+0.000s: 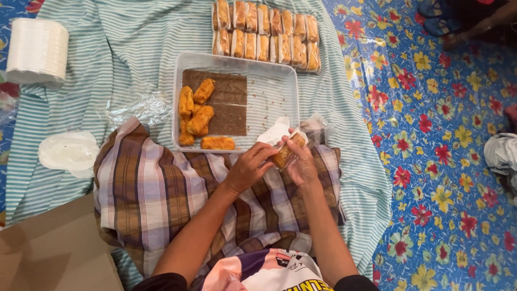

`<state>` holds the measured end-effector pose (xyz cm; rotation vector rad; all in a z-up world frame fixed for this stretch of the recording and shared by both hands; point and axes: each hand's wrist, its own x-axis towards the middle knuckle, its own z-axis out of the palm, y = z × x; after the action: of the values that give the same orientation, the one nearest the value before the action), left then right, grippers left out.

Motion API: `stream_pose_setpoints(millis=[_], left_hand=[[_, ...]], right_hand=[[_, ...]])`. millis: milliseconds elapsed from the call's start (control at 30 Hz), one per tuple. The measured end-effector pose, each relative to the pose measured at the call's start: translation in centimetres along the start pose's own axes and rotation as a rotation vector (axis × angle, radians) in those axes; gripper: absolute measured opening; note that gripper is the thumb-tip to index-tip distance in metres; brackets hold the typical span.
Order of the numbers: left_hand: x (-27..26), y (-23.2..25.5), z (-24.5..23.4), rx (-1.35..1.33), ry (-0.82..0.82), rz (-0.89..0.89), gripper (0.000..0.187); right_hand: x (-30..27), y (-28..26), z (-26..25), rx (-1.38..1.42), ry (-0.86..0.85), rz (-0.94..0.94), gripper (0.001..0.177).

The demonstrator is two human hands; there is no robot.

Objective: Wrapping individual fried snacks in small pieces of white paper.

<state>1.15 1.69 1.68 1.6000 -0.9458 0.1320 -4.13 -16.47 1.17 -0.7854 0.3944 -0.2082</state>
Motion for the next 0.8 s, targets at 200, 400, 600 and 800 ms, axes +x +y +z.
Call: stream_pose_setpoints(millis=[200, 400, 600, 800], left_hand=[[-0.2, -0.4, 0.2, 0.085, 0.054, -0.018, 0.022], [-0.5, -1.1, 0.9, 0.132, 0.168, -0.042, 0.031], [0.2, -0.6, -0.3, 0.281, 0.171, 0.057, 0.037], [0.6, -0.5, -0.7, 0.304, 0.199, 0.101, 0.026]], right_hand=[[-0.4, 0.7, 0.7, -0.027, -0.041, -0.004, 0.044], [-1.4, 0.5, 3.1, -0.068, -0.037, 0.016, 0.049], [-0.9, 2.3, 1.3, -0.055, -0.049, 0.053, 0.055], [-1.2, 3.5, 1.0, -0.127, -0.039, 0.023, 0.051]])
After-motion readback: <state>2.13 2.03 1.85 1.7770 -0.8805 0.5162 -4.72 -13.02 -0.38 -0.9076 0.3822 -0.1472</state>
